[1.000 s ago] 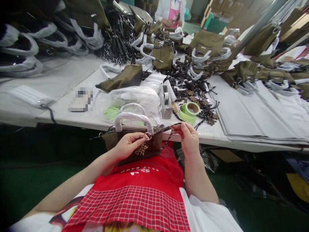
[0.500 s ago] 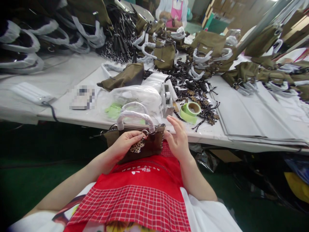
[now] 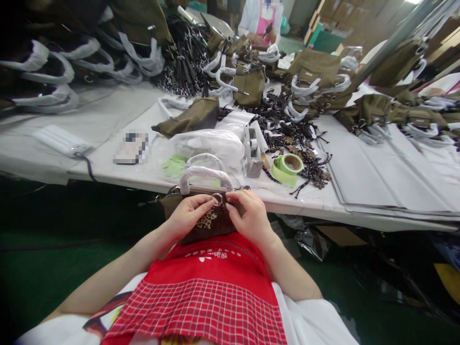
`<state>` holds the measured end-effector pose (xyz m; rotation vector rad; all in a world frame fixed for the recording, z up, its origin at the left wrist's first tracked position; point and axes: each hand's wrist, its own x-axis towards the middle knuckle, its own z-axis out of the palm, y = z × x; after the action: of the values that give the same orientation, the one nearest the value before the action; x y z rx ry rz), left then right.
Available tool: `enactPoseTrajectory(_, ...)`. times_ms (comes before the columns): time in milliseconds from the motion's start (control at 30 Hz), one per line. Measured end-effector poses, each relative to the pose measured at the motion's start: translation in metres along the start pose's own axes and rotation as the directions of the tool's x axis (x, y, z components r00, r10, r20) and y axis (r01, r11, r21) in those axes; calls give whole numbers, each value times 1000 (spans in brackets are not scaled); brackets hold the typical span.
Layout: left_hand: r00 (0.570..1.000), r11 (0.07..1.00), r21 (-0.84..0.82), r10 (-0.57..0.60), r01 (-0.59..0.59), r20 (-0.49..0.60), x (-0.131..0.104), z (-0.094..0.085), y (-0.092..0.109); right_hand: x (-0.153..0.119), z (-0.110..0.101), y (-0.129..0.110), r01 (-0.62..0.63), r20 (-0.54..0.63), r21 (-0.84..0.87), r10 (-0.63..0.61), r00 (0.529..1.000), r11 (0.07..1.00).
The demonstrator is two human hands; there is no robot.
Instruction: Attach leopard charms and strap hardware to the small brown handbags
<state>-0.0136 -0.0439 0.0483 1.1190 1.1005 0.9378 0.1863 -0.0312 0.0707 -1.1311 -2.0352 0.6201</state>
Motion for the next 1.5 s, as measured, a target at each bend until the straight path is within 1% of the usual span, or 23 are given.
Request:
enactPoseTrajectory(167,999,1000,17,25,-25,-20,1,2,0,0,2,3,-37,29,53,35,999,998)
enactPoseTrajectory(267,997,995,62,82,-82,-7,3,7,-1,0,11,6,-60,47,124,54,997,991)
enactPoseTrajectory(333,990,977,167,126,-135,61,3,10,-1,1,17,9,-68,20,162,66,998,984)
enactPoseTrajectory(400,976,922,329,168,-206,138,2,11,1,2,20,11,-67,-5,181,69,998,981)
enactPoseTrajectory(433,968,881,404,198,-245,155,2,11,2,2,21,12,-63,-2,189,65,998,980)
enactPoseTrajectory(500,948,804,506,289,-314,129,2,8,5,2,19,12,-57,21,213,53,998,975)
enactPoseTrajectory(567,920,760,534,381,-370,95,3,6,8,3,16,12,-56,22,239,52,998,969)
enactPoseTrajectory(667,865,712,526,493,-464,96,3,7,10,4,15,14,-56,-23,269,64,998,962)
enactPoseTrajectory(733,804,642,556,588,-529,86,3,11,10,3,17,15,-71,-52,272,88,995,960)
enactPoseTrajectory(800,738,543,625,670,-561,81,2,14,9,2,19,15,-139,-69,294,166,984,946)
enactPoseTrajectory(867,686,449,705,723,-550,75,2,16,8,0,22,14,-234,-73,387,282,957,892)
enactPoseTrajectory(933,641,351,789,765,-505,70,2,16,7,-2,24,10,-281,-49,510,354,934,813)
enactPoseTrajectory(1000,594,228,858,798,-460,106,2,16,5,-4,25,6,-274,-11,569,341,940,775)
enactPoseTrajectory(1067,559,106,888,808,-448,185,1,18,3,-5,26,3,-257,-8,552,313,950,793)
enactPoseTrajectory(1100,551,70,888,805,-455,219,1,19,3,-5,27,3,-254,-20,531,312,950,808)
enactPoseTrajectory(1133,550,61,880,800,-470,238,1,20,3,-5,27,4,-256,-40,514,321,946,819)
enactPoseTrajectory(1167,557,83,865,794,-494,242,1,21,4,-4,27,5,-265,-57,506,338,939,821)
enactPoseTrajectory(1233,587,200,823,788,-531,187,2,20,7,-2,26,9,-301,-51,530,385,922,793)
enactPoseTrajectory(1300,633,357,779,772,-515,64,4,16,13,0,23,12,-348,6,586,426,905,731)
enactPoseTrajectory(1367,699,493,739,714,-459,-42,8,11,19,1,20,12,-379,78,632,431,899,676)
enactPoseTrajectory(1400,747,555,711,662,-430,-65,11,8,21,1,19,12,-386,111,647,419,901,658)
enactPoseTrajectory(1467,856,677,621,516,-396,-16,16,3,25,1,17,10,-392,168,673,387,907,627)
enactPoseTrajectory(1500,896,734,560,443,-383,32,19,1,25,1,16,10,-395,191,688,374,907,608)
